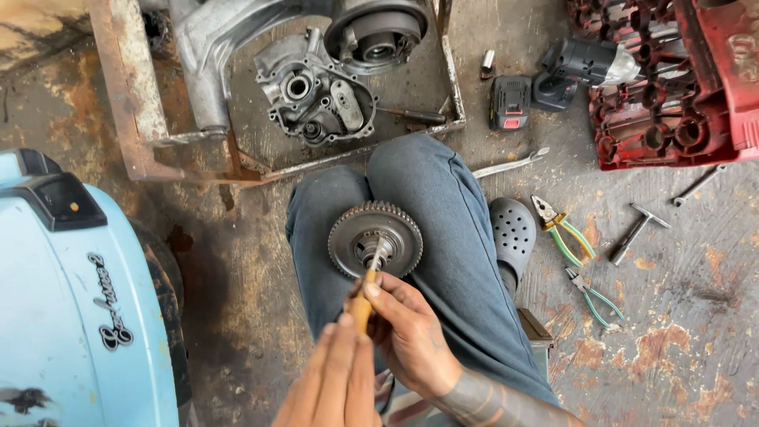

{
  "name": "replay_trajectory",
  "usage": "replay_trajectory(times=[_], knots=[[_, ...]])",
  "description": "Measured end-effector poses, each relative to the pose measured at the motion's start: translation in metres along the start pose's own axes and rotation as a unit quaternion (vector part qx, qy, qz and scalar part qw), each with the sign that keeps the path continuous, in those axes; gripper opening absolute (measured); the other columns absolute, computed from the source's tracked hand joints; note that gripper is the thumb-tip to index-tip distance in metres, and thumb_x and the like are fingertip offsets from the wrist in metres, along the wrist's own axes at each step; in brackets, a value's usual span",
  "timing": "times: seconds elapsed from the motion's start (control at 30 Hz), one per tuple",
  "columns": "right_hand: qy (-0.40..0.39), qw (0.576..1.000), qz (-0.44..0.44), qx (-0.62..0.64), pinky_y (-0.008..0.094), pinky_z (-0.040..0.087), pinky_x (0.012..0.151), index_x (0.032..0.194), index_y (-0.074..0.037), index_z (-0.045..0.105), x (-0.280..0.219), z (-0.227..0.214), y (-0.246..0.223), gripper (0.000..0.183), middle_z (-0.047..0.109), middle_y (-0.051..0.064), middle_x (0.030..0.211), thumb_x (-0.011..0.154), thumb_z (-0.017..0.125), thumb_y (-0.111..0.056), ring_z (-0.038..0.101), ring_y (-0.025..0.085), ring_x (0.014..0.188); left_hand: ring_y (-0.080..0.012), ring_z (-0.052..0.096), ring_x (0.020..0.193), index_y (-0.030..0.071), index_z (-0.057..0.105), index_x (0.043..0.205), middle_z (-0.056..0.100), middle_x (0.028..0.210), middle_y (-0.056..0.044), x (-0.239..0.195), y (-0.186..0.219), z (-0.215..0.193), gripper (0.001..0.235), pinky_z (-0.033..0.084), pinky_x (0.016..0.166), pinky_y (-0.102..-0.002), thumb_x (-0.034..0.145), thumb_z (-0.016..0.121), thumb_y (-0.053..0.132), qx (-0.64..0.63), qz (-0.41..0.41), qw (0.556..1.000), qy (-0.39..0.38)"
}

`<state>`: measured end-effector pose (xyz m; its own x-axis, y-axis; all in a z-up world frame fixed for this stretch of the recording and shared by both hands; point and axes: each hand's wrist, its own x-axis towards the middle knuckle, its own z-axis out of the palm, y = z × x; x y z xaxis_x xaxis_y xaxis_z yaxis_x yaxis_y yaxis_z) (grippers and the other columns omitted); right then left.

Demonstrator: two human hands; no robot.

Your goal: Repairing a motorcycle engine by manipulating a gear assembly using a screwdriver and pliers

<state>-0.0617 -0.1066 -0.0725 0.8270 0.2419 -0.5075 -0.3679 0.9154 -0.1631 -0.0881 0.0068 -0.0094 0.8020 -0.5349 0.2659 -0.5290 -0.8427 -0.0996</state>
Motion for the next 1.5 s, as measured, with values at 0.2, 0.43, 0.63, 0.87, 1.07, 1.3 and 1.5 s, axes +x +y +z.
replay_trajectory(times=[0.2,0.43,0.63,0.87,1.07,1.3,1.5], knots=[[-0.026,1.000,0.006,0.006,0.025,0.050,0.071,0.103,0.004,0.062,0.000,0.005,-0.007,0.023,0.066,0.012,0.091,0.104,0.055,-0.018,0.059,0.013,0.074,-0.0120,0.047,0.034,0.008,0.065,0.124,0.056,0.067,-0.006,0.033,0.008,-0.009,0.041,0.038,0.031,-0.028,0.084,0.066,0.015,0.293,-0.027,0.938,-0.183],[-0.060,0.989,0.074,-0.111,0.024,0.050,0.069,0.109,0.004,0.067,0.004,-0.014,-0.051,0.026,0.068,0.011,0.092,0.102,0.057,-0.019,0.060,0.012,0.075,-0.0129,0.047,0.027,0.016,0.066,0.130,0.052,0.061,0.000,0.035,0.034,0.001,0.053,0.038,0.029,-0.032,0.078,0.070,0.014,0.274,-0.125,0.929,-0.215],[0.054,0.701,-0.225,-0.675,0.027,0.055,0.059,0.117,-0.005,0.065,0.006,-0.024,-0.105,0.029,0.072,0.005,0.084,0.089,0.069,-0.014,0.066,0.014,0.065,-0.0131,0.039,0.028,0.012,0.069,0.127,0.047,0.059,-0.002,0.036,0.057,0.008,0.037,0.035,0.029,-0.036,0.091,0.063,0.011,0.282,-0.130,0.932,-0.186],[0.012,0.584,-0.327,-0.743,0.038,0.053,0.068,0.122,0.002,0.061,0.029,-0.027,-0.101,0.036,0.071,0.012,0.097,0.090,0.068,-0.012,0.068,0.029,0.078,-0.0167,0.051,0.027,0.008,0.064,0.131,0.056,0.061,-0.006,0.062,0.064,0.003,0.052,0.042,0.027,-0.037,0.081,0.065,0.022,0.272,-0.151,0.915,-0.255],[0.019,0.576,-0.341,-0.743,0.040,0.054,0.067,0.118,-0.001,0.061,0.029,-0.028,-0.101,0.032,0.073,0.012,0.097,0.088,0.069,-0.010,0.071,0.031,0.079,-0.0137,0.048,0.028,0.011,0.064,0.131,0.052,0.065,-0.001,0.042,0.061,0.006,0.050,0.039,0.029,-0.034,0.082,0.065,0.019,0.289,-0.148,0.919,-0.223],[0.025,0.586,-0.340,-0.735,0.041,0.055,0.069,0.117,0.000,0.061,0.032,-0.030,-0.094,0.031,0.074,0.014,0.099,0.088,0.069,-0.008,0.072,0.033,0.081,-0.0108,0.040,0.034,0.016,0.068,0.131,0.053,0.073,-0.001,0.026,0.054,0.006,0.047,0.037,0.034,-0.029,0.085,0.070,0.008,0.270,-0.148,0.930,-0.201],[0.044,0.580,-0.335,-0.741,0.042,0.056,0.066,0.119,0.001,0.061,0.033,-0.031,-0.092,0.033,0.075,0.016,0.102,0.089,0.070,-0.009,0.073,0.034,0.079,-0.0105,0.036,0.032,0.016,0.068,0.134,0.051,0.069,-0.001,0.022,0.047,0.004,0.044,0.033,0.033,-0.029,0.090,0.068,0.016,0.238,-0.154,0.938,-0.198]])
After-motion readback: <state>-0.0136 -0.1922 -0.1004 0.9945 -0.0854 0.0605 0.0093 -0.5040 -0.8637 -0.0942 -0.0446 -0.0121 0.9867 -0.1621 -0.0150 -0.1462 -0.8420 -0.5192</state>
